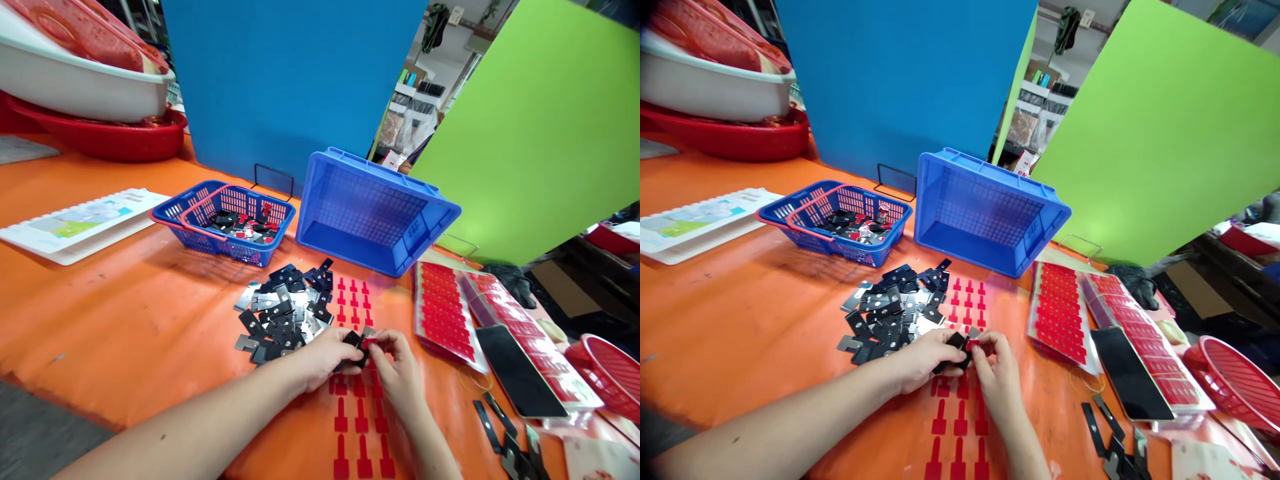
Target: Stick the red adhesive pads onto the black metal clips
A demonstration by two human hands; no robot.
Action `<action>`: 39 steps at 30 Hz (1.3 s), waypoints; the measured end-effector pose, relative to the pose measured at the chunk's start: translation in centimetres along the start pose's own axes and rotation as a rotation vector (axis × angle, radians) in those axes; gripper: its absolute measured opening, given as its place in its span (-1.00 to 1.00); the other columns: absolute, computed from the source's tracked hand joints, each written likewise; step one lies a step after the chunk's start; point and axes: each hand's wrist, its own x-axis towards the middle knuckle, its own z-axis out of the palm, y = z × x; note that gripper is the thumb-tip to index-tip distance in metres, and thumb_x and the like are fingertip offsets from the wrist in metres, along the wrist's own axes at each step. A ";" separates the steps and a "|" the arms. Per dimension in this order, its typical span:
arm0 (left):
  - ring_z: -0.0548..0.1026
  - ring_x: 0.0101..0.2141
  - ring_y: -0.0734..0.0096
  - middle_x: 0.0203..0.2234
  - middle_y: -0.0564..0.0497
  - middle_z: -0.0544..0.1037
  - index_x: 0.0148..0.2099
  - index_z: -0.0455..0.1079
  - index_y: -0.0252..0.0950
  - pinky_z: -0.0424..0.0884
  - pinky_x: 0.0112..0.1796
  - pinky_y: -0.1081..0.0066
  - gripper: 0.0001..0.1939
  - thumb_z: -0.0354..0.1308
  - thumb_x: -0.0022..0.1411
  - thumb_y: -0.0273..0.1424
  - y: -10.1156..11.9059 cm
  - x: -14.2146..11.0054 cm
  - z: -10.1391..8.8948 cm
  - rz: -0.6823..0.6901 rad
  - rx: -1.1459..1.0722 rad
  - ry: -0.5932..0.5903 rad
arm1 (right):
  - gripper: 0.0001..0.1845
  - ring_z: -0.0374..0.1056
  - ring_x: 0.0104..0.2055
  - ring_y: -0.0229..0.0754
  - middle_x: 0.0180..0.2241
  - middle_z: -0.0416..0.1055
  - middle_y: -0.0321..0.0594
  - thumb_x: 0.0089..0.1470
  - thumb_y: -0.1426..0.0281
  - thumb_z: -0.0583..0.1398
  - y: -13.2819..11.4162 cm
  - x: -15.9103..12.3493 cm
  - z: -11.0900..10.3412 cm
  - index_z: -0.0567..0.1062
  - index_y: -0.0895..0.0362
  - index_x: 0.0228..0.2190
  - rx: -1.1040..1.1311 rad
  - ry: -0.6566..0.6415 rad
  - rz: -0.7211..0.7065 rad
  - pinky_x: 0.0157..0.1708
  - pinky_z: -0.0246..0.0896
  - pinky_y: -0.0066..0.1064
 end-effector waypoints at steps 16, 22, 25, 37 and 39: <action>0.37 -0.40 0.45 -0.51 0.04 0.40 -0.46 0.30 -0.34 0.34 -0.36 0.45 -0.84 0.20 -0.19 -0.49 0.1 -0.1 0.1 -0.006 -0.002 0.010 | -0.89 0.28 -0.45 -0.26 -0.45 0.32 -0.29 -0.04 0.34 0.10 0.0 0.1 0.2 0.30 0.10 -0.41 -0.027 0.014 -0.001 -0.49 0.23 -0.46; 0.35 -0.42 0.49 -0.54 0.08 0.37 -0.47 0.27 -0.33 0.34 -0.38 0.46 -0.85 0.18 -0.18 -0.51 0.0 -0.1 0.1 0.007 -0.009 0.019 | -0.90 0.27 -0.43 -0.25 -0.45 0.30 -0.28 -0.02 0.34 0.08 0.0 0.1 0.3 0.28 0.10 -0.41 -0.051 0.006 -0.003 -0.49 0.22 -0.46; 0.35 -0.43 0.49 -0.54 0.08 0.37 -0.47 0.27 -0.34 0.34 -0.39 0.46 -0.84 0.18 -0.19 -0.51 0.2 -0.2 0.2 0.006 -0.005 0.019 | -0.90 0.28 -0.43 -0.24 -0.45 0.30 -0.28 -0.02 0.34 0.08 0.0 0.0 0.4 0.28 0.10 -0.41 -0.051 0.008 0.004 -0.48 0.22 -0.45; 0.35 -0.44 0.49 -0.54 0.08 0.36 -0.47 0.27 -0.34 0.32 -0.39 0.45 -0.84 0.18 -0.21 -0.50 0.1 -0.1 0.2 0.016 0.015 0.025 | -0.91 0.28 -0.41 -0.23 -0.44 0.31 -0.27 -0.03 0.35 0.07 -0.1 0.0 0.6 0.29 0.09 -0.41 -0.051 0.024 -0.004 -0.48 0.21 -0.45; 0.34 -0.45 0.49 -0.55 0.08 0.36 -0.48 0.27 -0.34 0.32 -0.40 0.45 -0.84 0.18 -0.21 -0.49 0.1 -0.1 0.2 0.019 0.020 0.023 | -0.90 0.29 -0.41 -0.22 -0.44 0.33 -0.27 -0.04 0.34 0.08 -0.2 0.0 0.6 0.30 0.09 -0.41 -0.050 0.031 0.002 -0.48 0.21 -0.44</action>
